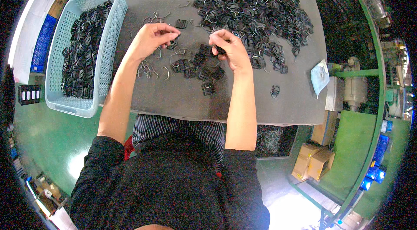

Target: The person sorts small black plastic components by hand on a workstation table, picking them from a central pile and placing them into a blue basket or checking them.

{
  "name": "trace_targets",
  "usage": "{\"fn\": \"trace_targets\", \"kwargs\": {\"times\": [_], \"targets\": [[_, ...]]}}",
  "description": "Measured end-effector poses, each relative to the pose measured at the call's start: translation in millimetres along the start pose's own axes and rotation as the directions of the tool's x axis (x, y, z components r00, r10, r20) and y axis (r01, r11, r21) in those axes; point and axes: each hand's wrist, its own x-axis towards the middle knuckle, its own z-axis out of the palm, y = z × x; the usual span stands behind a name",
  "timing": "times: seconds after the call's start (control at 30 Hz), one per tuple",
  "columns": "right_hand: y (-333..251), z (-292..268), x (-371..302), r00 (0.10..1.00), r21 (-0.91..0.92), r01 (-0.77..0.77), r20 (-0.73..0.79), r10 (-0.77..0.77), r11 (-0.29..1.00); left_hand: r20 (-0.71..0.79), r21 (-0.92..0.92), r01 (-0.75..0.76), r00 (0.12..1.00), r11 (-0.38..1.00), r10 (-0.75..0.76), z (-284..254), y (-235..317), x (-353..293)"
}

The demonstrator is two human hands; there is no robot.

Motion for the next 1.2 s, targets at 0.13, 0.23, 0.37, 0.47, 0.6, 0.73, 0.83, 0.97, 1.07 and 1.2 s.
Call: {"fn": "trace_targets", "kwargs": {"times": [0.13,0.23,0.37,0.47,0.6,0.73,0.83,0.97,1.07,1.2], "targets": [[6,7,12,0.987,-0.826,0.038,-0.057,-0.151,0.563,0.095,-0.108,-0.038,0.994,0.993,0.048,3,-11,-4],[-4,21,2,0.989,-0.954,-0.008,-0.052,-0.139,0.3,0.047,0.037,-0.113,0.993,0.993,0.111,8,-5,-11],[-1,14,6,1.0,-0.821,-0.001,0.002,0.005,0.571,-0.03,0.082,-0.188,0.981,0.979,0.191,6,-2,-16],[-6,0,-5,0.992,-0.351,-0.014,0.111,0.056,0.936,-0.122,-0.056,-0.195,0.975,0.979,0.187,-5,-27,-5],[-4,5,16,0.985,-0.05,-0.037,0.169,0.045,0.998,-0.444,0.447,-0.158,0.815,0.88,0.372,0,-41,-8],[4,35,74,0.986,-0.47,0.169,0.09,-0.144,0.866,-0.313,0.697,-0.092,0.853,0.711,0.418,30,-30,-12],[-7,65,94,0.979,-0.898,0.139,0.062,-0.193,0.418,-0.288,0.753,0.017,0.907,0.658,0.306,36,-23,-14],[-21,80,104,0.999,-0.981,0.042,0.039,-0.019,0.189,-0.213,0.715,-0.094,0.914,0.692,0.344,28,-26,-14],[-33,78,98,0.999,-0.995,0.04,0.038,-0.016,0.088,-0.174,0.277,-0.088,0.975,0.957,0.14,17,-18,-20],[-82,102,83,0.976,-0.978,0.202,0.196,-0.099,0.052,-0.311,0.104,-0.034,0.948,0.994,0.065,5,-22,-30]]}}
